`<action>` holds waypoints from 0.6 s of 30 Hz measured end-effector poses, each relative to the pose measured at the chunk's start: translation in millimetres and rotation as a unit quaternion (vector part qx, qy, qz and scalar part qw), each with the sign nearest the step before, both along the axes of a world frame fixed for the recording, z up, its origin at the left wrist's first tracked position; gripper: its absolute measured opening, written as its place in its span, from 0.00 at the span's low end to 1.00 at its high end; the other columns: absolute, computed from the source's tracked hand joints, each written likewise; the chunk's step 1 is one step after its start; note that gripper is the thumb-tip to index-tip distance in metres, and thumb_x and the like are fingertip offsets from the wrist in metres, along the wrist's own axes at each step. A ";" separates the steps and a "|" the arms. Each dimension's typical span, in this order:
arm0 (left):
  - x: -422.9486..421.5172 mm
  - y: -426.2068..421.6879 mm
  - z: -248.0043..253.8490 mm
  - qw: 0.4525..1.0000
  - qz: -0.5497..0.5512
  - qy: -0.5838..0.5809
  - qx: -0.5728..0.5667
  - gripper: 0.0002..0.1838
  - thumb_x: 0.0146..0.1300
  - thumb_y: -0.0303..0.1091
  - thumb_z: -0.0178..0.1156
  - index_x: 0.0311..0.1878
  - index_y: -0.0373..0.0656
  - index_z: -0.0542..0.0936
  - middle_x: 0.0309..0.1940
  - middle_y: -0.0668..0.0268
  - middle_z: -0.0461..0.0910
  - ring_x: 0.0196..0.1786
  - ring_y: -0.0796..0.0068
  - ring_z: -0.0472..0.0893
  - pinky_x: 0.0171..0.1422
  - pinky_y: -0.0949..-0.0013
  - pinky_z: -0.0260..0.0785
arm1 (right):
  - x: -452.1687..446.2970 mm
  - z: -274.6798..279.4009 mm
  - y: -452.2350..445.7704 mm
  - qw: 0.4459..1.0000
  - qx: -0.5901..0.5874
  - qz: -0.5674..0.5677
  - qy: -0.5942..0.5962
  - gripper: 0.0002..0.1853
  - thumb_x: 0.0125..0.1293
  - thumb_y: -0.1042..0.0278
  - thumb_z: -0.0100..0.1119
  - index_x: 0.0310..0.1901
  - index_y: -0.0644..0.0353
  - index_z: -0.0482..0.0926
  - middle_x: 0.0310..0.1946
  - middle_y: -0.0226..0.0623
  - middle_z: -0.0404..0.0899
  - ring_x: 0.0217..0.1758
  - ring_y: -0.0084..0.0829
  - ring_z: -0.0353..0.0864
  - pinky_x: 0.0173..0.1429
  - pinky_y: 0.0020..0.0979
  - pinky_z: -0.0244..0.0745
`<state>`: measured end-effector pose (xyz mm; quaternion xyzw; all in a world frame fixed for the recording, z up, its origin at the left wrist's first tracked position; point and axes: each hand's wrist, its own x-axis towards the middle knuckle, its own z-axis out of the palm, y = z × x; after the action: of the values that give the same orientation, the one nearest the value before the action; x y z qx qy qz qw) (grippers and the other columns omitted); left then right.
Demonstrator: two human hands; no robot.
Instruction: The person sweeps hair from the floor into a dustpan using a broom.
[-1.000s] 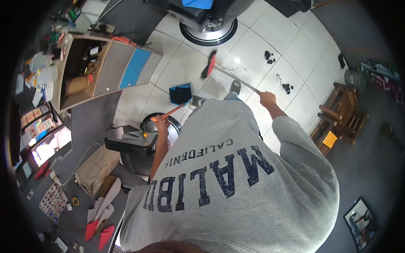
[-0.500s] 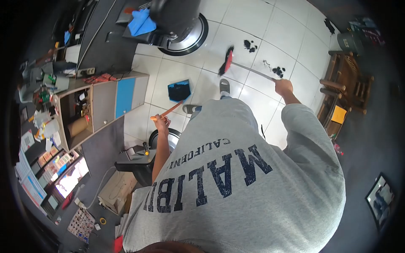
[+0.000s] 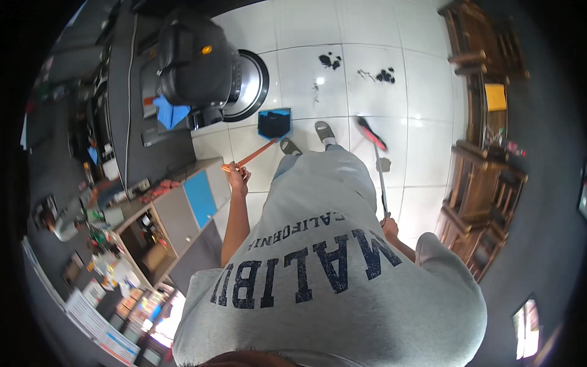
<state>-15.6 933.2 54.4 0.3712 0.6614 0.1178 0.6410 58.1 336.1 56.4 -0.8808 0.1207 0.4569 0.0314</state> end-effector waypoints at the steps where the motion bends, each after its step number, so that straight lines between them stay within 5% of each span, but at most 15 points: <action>1: 5.8 9.8 -2.0 1.000 -0.030 0.000 -0.006 0.20 0.66 0.44 0.51 0.59 0.52 0.66 0.25 0.71 0.73 0.27 0.79 0.73 0.38 0.67 0.73 | -25.9 -11.2 4.8 0.999 0.024 -0.033 -0.003 0.19 0.61 0.58 0.56 0.45 0.67 0.73 0.36 0.53 0.80 0.41 0.51 0.84 0.45 0.48 0.80; 6: 39.5 48.8 -10.2 0.990 -0.136 -0.015 -0.020 0.24 0.65 0.43 0.51 0.64 0.51 0.64 0.25 0.69 0.72 0.25 0.78 0.72 0.35 0.69 0.72 | -96.0 -65.5 34.2 0.948 0.144 -0.279 0.051 0.14 0.57 0.60 0.57 0.30 0.66 0.76 0.23 0.48 0.79 0.31 0.46 0.83 0.34 0.43 0.77; 10: 61.7 82.8 -1.1 0.974 -0.226 0.002 -0.028 0.25 0.65 0.42 0.51 0.64 0.49 0.64 0.25 0.67 0.72 0.23 0.78 0.71 0.32 0.69 0.70 | -98.6 -140.9 44.5 0.850 0.293 -0.422 0.117 0.10 0.52 0.65 0.59 0.21 0.62 0.77 0.18 0.45 0.76 0.23 0.38 0.80 0.24 0.36 0.72; 12: 67.6 105.0 -5.8 0.961 -0.274 -0.021 -0.018 0.24 0.65 0.41 0.50 0.64 0.49 0.64 0.25 0.67 0.72 0.23 0.78 0.71 0.30 0.70 0.69 | -134.3 -218.4 60.5 0.552 0.422 -0.718 -0.037 0.06 0.56 0.67 0.58 0.27 0.60 0.78 0.23 0.43 0.77 0.23 0.35 0.77 0.24 0.34 0.73; 13: 68.4 116.6 -10.4 0.953 -0.301 -0.033 -0.011 0.23 0.65 0.40 0.50 0.63 0.48 0.64 0.25 0.67 0.72 0.23 0.78 0.71 0.30 0.70 0.69 | -137.3 -267.9 65.2 0.744 0.470 -0.438 -0.184 0.07 0.58 0.67 0.56 0.29 0.60 0.78 0.25 0.42 0.77 0.24 0.33 0.77 0.24 0.33 0.72; 15: 70.7 128.0 -3.2 0.946 -0.324 -0.034 -0.002 0.21 0.67 0.37 0.49 0.62 0.47 0.64 0.25 0.67 0.71 0.23 0.79 0.71 0.28 0.72 0.67 | -82.0 -205.0 142.1 0.632 0.382 -0.671 -0.069 0.11 0.62 0.63 0.53 0.28 0.62 0.78 0.24 0.41 0.77 0.22 0.31 0.75 0.24 0.34 0.71; 17: 66.9 144.5 -3.1 0.941 -0.339 -0.014 -0.002 0.20 0.68 0.36 0.48 0.62 0.47 0.64 0.26 0.67 0.70 0.23 0.80 0.71 0.27 0.73 0.66 | -10.0 -240.8 188.0 0.676 0.243 -0.685 0.123 0.06 0.56 0.71 0.58 0.26 0.60 0.71 0.24 0.39 0.75 0.23 0.32 0.79 0.21 0.25 0.77; 18: 73.5 151.0 -5.4 0.938 -0.347 -0.012 0.000 0.20 0.68 0.36 0.48 0.62 0.47 0.64 0.27 0.67 0.70 0.23 0.80 0.70 0.26 0.73 0.66 | 29.6 -197.4 236.3 0.638 0.179 -0.739 0.118 0.08 0.56 0.72 0.57 0.22 0.60 0.70 0.21 0.38 0.73 0.19 0.31 0.75 0.18 0.24 0.73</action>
<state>57.9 1084.2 49.0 0.5761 0.4841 -0.1073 0.6498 87.6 572.3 -141.0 -0.4132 0.6500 0.3940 0.5015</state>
